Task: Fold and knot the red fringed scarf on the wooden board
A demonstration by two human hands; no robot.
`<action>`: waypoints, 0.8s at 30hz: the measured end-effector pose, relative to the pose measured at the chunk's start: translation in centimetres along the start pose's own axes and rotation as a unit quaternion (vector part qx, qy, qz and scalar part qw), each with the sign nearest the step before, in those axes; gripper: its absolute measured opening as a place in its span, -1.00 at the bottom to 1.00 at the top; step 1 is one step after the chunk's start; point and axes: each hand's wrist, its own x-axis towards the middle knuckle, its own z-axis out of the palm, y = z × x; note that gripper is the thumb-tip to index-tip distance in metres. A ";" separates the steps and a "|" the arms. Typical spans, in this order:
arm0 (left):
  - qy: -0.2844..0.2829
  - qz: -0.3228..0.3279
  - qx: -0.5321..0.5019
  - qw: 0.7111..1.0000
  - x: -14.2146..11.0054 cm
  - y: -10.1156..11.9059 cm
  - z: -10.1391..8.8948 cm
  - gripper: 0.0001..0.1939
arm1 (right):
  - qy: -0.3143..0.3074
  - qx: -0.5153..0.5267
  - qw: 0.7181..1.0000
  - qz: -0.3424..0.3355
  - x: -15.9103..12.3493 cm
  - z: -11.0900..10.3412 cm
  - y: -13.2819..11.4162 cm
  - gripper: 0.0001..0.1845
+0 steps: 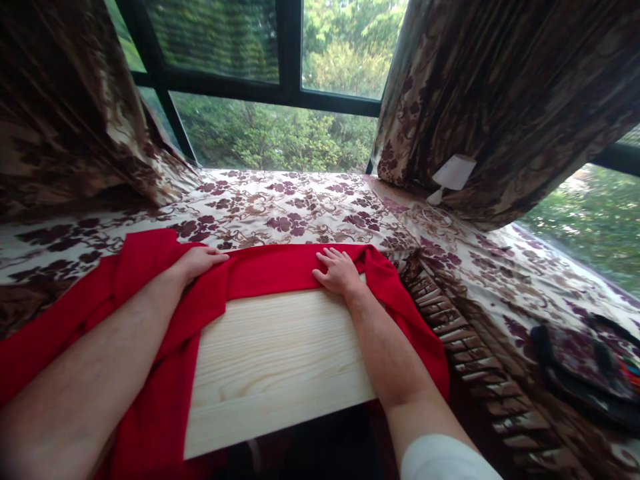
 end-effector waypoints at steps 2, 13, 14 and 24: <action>-0.005 -0.004 -0.008 1.000 -0.1 0.1 0.0 -0.65 | 0.015 0.003 1.000 0.013 0.0 0.0 0.0 -0.37; -0.050 -0.038 -0.047 0.997 -1.1 1.0 -0.1 -0.64 | 0.067 0.019 0.997 0.029 -0.1 -0.2 0.1 -0.51; -0.043 -0.037 -0.035 0.998 -1.1 1.0 -0.1 -0.66 | 0.076 0.019 0.997 0.026 -0.1 -0.1 0.0 -0.49; -0.010 -0.020 0.017 1.000 -1.1 1.1 0.1 -0.77 | 0.034 -0.004 0.997 0.067 0.0 0.3 0.3 -0.34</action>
